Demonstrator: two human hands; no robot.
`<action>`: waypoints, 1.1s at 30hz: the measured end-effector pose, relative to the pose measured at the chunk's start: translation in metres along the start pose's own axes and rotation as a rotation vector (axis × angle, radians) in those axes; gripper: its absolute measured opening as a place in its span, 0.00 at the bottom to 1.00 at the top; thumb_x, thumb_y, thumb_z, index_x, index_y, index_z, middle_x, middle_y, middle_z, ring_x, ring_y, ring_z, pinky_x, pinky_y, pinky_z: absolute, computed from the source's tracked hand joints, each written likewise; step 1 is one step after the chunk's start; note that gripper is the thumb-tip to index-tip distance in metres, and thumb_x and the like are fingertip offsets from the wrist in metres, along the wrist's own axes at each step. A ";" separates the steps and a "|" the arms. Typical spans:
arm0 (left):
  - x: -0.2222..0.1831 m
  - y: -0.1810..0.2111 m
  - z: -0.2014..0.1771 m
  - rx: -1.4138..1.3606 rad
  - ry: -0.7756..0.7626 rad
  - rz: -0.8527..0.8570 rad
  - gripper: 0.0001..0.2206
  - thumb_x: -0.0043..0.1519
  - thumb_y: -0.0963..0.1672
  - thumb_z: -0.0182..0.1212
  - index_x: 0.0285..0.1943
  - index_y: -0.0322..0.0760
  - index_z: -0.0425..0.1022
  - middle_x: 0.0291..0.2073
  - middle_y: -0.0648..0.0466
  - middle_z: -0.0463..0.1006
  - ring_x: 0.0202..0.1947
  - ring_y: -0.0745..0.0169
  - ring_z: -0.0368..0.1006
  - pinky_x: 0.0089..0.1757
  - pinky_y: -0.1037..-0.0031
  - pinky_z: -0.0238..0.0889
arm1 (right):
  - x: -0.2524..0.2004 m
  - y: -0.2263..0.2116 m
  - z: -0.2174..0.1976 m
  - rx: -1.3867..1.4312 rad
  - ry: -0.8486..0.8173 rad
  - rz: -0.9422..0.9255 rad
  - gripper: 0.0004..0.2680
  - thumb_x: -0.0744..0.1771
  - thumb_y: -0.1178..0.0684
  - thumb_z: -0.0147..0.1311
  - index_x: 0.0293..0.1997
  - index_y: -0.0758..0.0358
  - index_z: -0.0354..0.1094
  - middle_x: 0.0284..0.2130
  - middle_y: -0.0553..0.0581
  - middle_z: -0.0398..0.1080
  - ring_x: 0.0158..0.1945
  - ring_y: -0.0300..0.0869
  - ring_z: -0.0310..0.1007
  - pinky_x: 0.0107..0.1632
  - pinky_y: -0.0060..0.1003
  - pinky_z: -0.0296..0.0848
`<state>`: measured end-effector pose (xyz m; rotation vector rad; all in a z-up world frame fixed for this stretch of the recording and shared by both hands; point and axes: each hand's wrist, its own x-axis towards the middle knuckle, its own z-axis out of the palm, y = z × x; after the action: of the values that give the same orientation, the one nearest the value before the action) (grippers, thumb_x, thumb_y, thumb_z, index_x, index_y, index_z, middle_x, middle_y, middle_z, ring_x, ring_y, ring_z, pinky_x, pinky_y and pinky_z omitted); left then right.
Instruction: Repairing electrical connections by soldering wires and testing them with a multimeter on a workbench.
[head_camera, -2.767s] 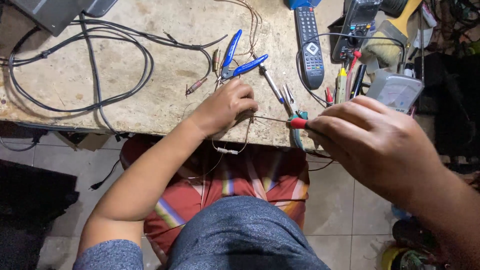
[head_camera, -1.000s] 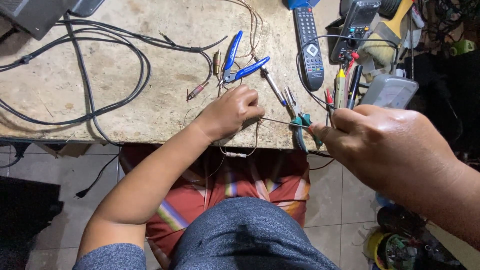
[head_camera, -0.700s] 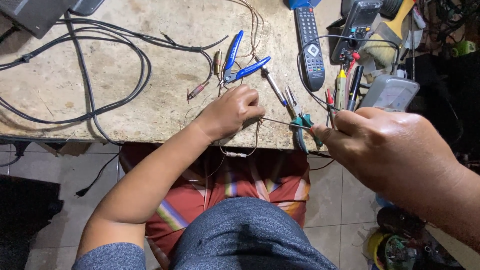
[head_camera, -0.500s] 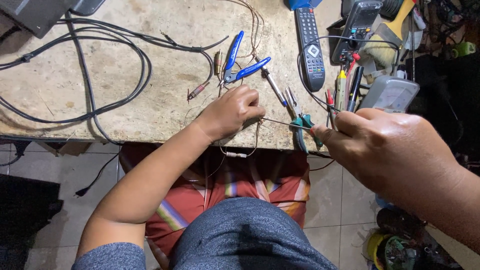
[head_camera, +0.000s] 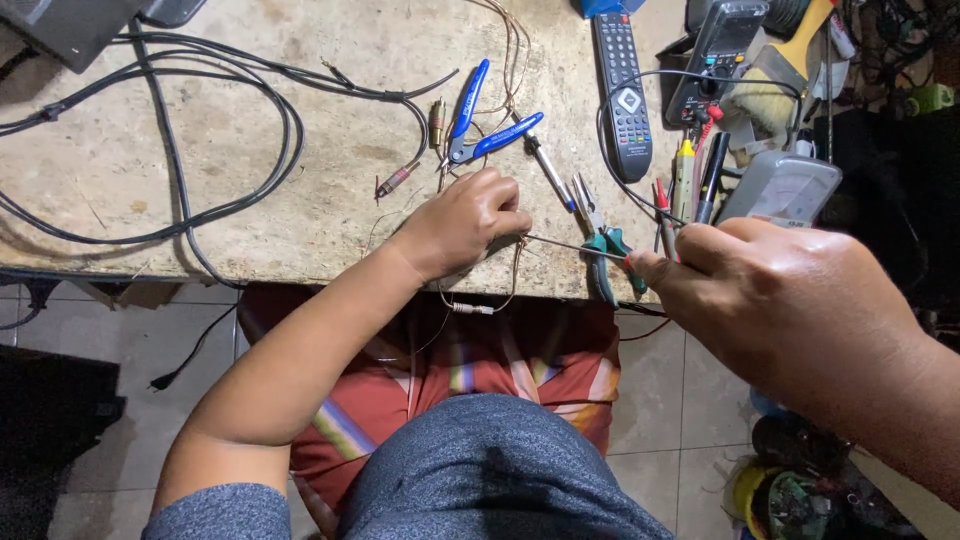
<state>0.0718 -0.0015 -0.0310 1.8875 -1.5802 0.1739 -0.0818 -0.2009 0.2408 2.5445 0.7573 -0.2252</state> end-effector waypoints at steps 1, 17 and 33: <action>0.000 0.000 0.000 0.000 0.000 -0.001 0.19 0.53 0.29 0.56 0.43 0.40 0.79 0.33 0.51 0.66 0.36 0.53 0.61 0.31 0.66 0.61 | -0.001 0.000 0.001 0.000 0.000 -0.001 0.17 0.64 0.53 0.56 0.59 0.40 0.70 0.28 0.44 0.65 0.27 0.43 0.71 0.20 0.40 0.69; 0.000 0.002 -0.001 0.029 -0.018 -0.003 0.20 0.53 0.28 0.55 0.44 0.42 0.78 0.34 0.52 0.67 0.37 0.54 0.62 0.31 0.69 0.63 | 0.019 0.002 -0.016 -0.110 0.003 -0.157 0.08 0.65 0.60 0.55 0.42 0.47 0.67 0.32 0.50 0.61 0.35 0.47 0.63 0.30 0.40 0.70; -0.001 0.004 0.006 0.040 0.013 -0.066 0.04 0.64 0.37 0.61 0.37 0.37 0.76 0.32 0.53 0.65 0.38 0.52 0.63 0.28 0.64 0.66 | 0.031 -0.003 -0.016 -0.343 -0.046 -0.398 0.04 0.72 0.56 0.50 0.38 0.55 0.67 0.28 0.48 0.62 0.24 0.40 0.61 0.25 0.36 0.66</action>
<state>0.0661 -0.0043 -0.0340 1.9628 -1.5136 0.1892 -0.0572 -0.1757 0.2445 2.0465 1.1707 -0.2559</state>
